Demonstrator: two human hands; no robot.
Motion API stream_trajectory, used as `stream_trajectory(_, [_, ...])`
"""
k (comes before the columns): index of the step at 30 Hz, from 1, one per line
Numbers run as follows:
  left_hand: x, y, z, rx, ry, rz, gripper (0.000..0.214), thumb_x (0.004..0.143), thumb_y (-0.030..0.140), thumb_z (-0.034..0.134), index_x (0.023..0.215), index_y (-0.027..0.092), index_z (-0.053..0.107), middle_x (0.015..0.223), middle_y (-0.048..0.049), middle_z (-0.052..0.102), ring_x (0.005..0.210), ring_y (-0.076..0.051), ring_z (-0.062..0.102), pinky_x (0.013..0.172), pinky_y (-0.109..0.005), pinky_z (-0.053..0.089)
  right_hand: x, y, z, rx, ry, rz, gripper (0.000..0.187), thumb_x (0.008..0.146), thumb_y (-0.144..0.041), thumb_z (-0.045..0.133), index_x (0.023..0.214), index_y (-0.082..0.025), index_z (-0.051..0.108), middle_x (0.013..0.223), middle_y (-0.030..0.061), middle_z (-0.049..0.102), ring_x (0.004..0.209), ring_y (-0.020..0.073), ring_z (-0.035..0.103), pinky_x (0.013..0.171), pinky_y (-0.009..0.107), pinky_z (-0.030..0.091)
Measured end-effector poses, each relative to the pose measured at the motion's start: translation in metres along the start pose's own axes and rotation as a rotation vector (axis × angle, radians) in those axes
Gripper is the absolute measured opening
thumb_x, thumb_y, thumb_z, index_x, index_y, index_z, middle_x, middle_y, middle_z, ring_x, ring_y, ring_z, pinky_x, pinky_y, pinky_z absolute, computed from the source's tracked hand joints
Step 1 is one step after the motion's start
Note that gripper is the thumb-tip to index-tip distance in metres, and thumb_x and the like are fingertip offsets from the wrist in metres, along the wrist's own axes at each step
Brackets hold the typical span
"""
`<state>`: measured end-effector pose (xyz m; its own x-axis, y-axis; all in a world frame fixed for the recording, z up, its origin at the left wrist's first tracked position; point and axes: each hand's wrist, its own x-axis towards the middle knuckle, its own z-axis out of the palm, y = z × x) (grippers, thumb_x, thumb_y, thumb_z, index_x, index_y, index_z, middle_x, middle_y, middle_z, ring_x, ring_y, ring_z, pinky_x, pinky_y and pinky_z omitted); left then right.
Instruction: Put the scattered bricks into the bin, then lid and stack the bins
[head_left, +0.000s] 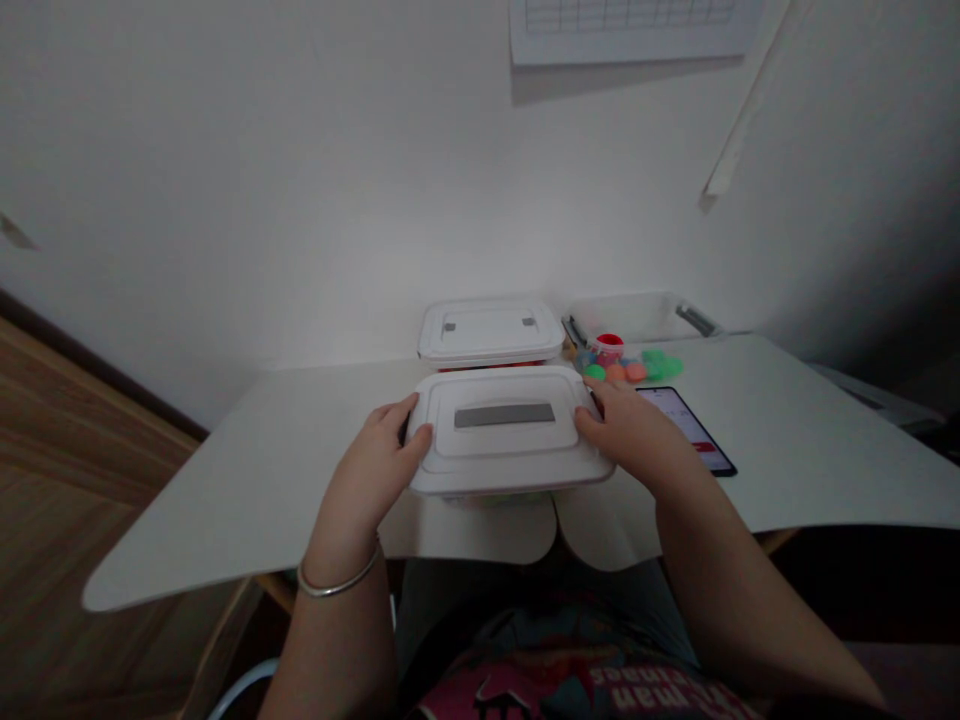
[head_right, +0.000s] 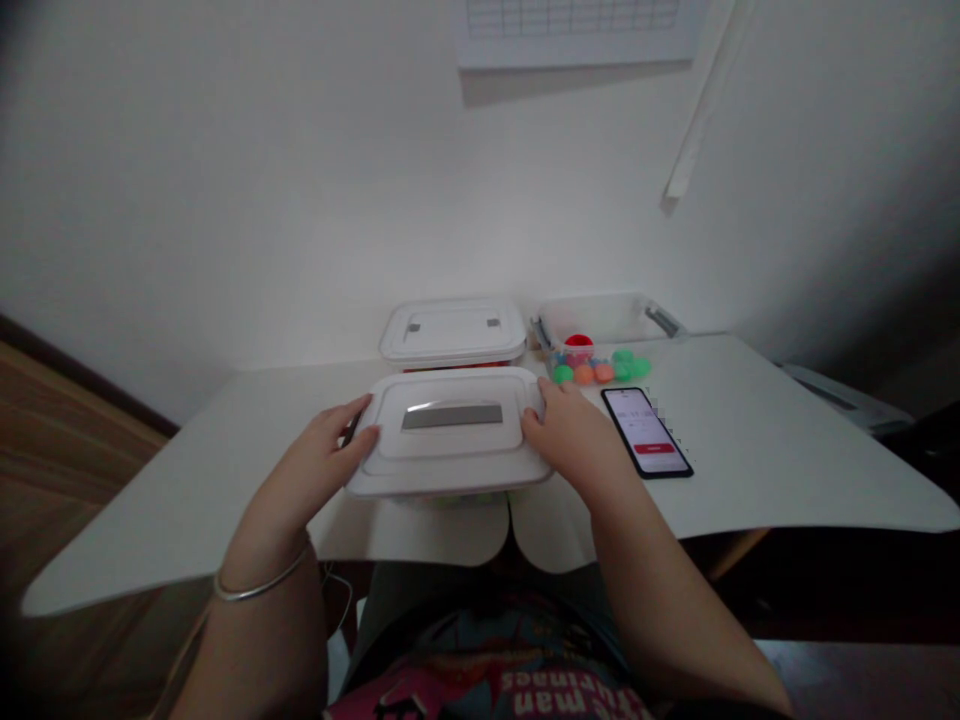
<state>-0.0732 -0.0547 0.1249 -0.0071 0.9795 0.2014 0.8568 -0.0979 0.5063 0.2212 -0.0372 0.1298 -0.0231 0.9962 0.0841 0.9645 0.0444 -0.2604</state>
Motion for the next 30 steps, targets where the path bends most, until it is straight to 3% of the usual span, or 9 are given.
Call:
stream_trajectory(7, [0.006,-0.007,0.006,-0.129,0.017,0.006,0.061,0.084,0.043,0.042,0.134,0.009,0.053,0.131,-0.0158,0.056,0.121,-0.027,0.052,0.109,-0.043,0.037,0.005,0.002,0.002,0.038,-0.02,-0.019,0.043,0.088,-0.033,0.043,0.124,-0.015,0.057,0.113,0.0161,0.066,0.1,0.0282,0.063,0.083,0.036,0.046])
stream_trajectory(11, [0.009,-0.017,0.005,-0.266,0.021,-0.053,0.061,0.082,0.047,0.047,0.13,0.01,0.056,0.122,-0.0154,0.058,0.091,-0.021,0.062,0.088,-0.039,0.052,0.009,0.004,0.0,0.049,-0.032,0.005,0.044,0.088,-0.037,0.045,0.126,-0.018,0.058,0.107,0.0146,0.069,0.095,0.0288,0.065,0.078,0.036,0.047])
stream_trajectory(14, [0.012,-0.02,0.005,-0.325,-0.009,-0.106,0.064,0.08,0.048,0.052,0.134,0.012,0.053,0.123,-0.0157,0.056,0.073,-0.016,0.06,0.069,-0.033,0.053,0.012,0.008,0.002,0.108,-0.024,0.017,0.05,0.088,-0.04,0.046,0.132,-0.017,0.055,0.106,0.0139,0.07,0.091,0.028,0.066,0.076,0.036,0.047])
stream_trajectory(18, [0.02,-0.015,0.007,-0.442,-0.019,-0.119,0.064,0.079,0.047,0.053,0.133,0.013,0.053,0.12,-0.0139,0.061,0.084,-0.02,0.062,0.072,-0.032,0.052,0.018,0.014,0.01,0.242,0.027,-0.001,0.055,0.088,-0.037,0.049,0.138,-0.015,0.049,0.102,0.0114,0.071,0.085,0.0236,0.066,0.078,0.033,0.047])
stream_trajectory(22, [0.026,-0.01,0.011,-0.599,-0.111,-0.066,0.052,0.08,0.047,0.05,0.117,0.013,0.062,0.104,-0.009,0.069,0.098,-0.024,0.061,0.081,-0.033,0.05,0.026,0.018,0.014,0.268,0.011,-0.008,0.044,0.09,-0.035,0.046,0.129,-0.02,0.059,0.101,0.0093,0.072,0.087,0.0237,0.066,0.08,0.033,0.048])
stream_trajectory(26, [0.029,-0.011,0.013,-0.598,-0.123,-0.163,0.044,0.079,0.049,0.05,0.101,0.013,0.062,0.088,-0.0054,0.068,0.082,-0.02,0.061,0.07,-0.03,0.049,0.034,0.021,0.013,0.204,-0.004,0.025,0.043,0.091,-0.042,0.042,0.117,-0.017,0.068,0.106,0.0138,0.072,0.096,0.0282,0.066,0.083,0.037,0.048])
stream_trajectory(30, [0.03,-0.011,0.014,-0.606,-0.095,-0.242,0.036,0.077,0.049,0.052,0.092,0.016,0.058,0.079,-0.0006,0.062,0.069,-0.015,0.057,0.06,-0.026,0.044,0.04,0.023,0.013,0.266,0.021,0.033,0.039,0.089,-0.041,0.045,0.098,-0.016,0.073,0.097,0.012,0.073,0.09,0.0254,0.066,0.08,0.034,0.048])
